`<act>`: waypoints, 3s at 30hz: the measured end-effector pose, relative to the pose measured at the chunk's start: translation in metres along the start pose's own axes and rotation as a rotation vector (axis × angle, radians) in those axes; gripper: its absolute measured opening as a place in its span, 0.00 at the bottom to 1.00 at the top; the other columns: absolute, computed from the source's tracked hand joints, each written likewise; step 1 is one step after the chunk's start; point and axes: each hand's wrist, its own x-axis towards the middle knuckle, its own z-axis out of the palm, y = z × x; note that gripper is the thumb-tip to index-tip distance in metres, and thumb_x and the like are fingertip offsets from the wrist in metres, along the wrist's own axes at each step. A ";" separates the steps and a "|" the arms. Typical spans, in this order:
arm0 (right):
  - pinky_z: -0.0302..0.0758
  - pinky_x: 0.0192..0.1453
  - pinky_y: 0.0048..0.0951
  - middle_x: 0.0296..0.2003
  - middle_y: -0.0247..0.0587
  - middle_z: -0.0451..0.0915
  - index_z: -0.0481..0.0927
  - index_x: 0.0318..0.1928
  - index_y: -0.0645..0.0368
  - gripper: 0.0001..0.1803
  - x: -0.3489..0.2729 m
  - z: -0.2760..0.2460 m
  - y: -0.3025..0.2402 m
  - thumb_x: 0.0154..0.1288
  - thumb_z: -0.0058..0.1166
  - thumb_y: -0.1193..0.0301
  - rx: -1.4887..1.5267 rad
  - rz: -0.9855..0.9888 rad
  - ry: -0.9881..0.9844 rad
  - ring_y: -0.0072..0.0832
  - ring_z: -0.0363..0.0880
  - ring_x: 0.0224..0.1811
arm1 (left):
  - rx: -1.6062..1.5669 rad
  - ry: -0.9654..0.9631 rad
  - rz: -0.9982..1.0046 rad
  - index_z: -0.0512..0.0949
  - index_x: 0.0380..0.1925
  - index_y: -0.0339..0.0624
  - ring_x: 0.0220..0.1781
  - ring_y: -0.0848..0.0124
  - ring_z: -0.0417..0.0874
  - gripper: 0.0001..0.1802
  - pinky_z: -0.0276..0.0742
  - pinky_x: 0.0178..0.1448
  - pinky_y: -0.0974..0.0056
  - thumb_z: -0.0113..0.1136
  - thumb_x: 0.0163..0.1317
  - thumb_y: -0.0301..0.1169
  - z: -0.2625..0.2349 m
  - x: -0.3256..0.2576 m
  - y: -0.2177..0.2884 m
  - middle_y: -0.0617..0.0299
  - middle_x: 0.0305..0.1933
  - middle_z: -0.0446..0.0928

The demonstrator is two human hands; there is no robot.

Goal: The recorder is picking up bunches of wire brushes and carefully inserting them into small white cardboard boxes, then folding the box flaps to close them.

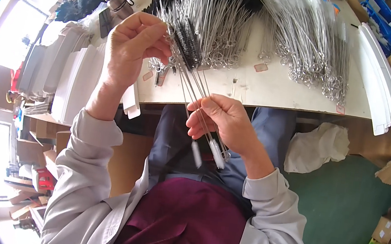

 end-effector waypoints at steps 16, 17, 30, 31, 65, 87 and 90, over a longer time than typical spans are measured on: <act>0.78 0.31 0.21 0.42 0.48 0.89 0.83 0.52 0.68 0.21 0.015 0.010 0.024 0.86 0.44 0.62 -0.047 -0.004 0.023 0.19 0.82 0.30 | -0.170 0.138 -0.018 0.78 0.41 0.32 0.30 0.65 0.89 0.09 0.88 0.32 0.63 0.62 0.74 0.30 -0.006 -0.027 -0.009 0.51 0.33 0.83; 0.78 0.33 0.21 0.41 0.48 0.89 0.83 0.52 0.68 0.21 0.015 0.007 0.026 0.86 0.44 0.62 -0.069 -0.005 0.003 0.19 0.81 0.30 | -0.169 0.141 -0.018 0.78 0.41 0.32 0.30 0.65 0.89 0.09 0.88 0.32 0.63 0.62 0.74 0.30 -0.008 -0.029 -0.009 0.51 0.33 0.83; 0.65 0.25 0.18 0.24 0.25 0.73 0.83 0.56 0.63 0.21 0.002 0.014 0.030 0.86 0.45 0.58 -0.297 0.049 0.129 0.11 0.68 0.22 | 0.550 0.317 0.270 0.81 0.40 0.33 0.30 0.72 0.86 0.04 0.83 0.34 0.64 0.65 0.68 0.22 -0.028 -0.054 -0.040 0.59 0.32 0.85; 0.62 0.26 0.18 0.23 0.24 0.70 0.83 0.56 0.63 0.21 0.001 0.016 0.032 0.86 0.45 0.58 -0.313 0.031 0.141 0.11 0.64 0.23 | 0.558 0.323 0.264 0.81 0.40 0.33 0.30 0.72 0.86 0.04 0.83 0.34 0.64 0.65 0.68 0.22 -0.032 -0.056 -0.041 0.59 0.32 0.85; 0.60 0.26 0.27 0.18 0.33 0.65 0.86 0.45 0.66 0.18 -0.033 0.038 0.045 0.82 0.53 0.63 -0.797 0.105 0.000 0.16 0.59 0.23 | -0.543 0.387 -0.518 0.72 0.55 0.25 0.42 0.57 0.87 0.24 0.89 0.50 0.55 0.61 0.61 0.27 -0.125 -0.124 -0.108 0.40 0.47 0.83; 0.58 0.25 0.28 0.18 0.30 0.64 0.86 0.43 0.66 0.18 -0.027 0.034 0.070 0.83 0.53 0.62 -0.767 0.049 0.094 0.15 0.58 0.22 | 0.979 0.443 -0.494 0.77 0.53 0.24 0.47 0.45 0.89 0.39 0.83 0.57 0.48 0.66 0.64 0.57 -0.094 -0.134 -0.110 0.33 0.43 0.85; 0.58 0.25 0.27 0.18 0.30 0.65 0.86 0.43 0.67 0.19 -0.027 0.033 0.070 0.83 0.53 0.62 -0.760 0.069 0.101 0.15 0.58 0.23 | 0.656 0.580 -0.561 0.78 0.51 0.24 0.42 0.57 0.90 0.36 0.86 0.47 0.58 0.76 0.58 0.47 -0.101 -0.134 -0.120 0.44 0.41 0.86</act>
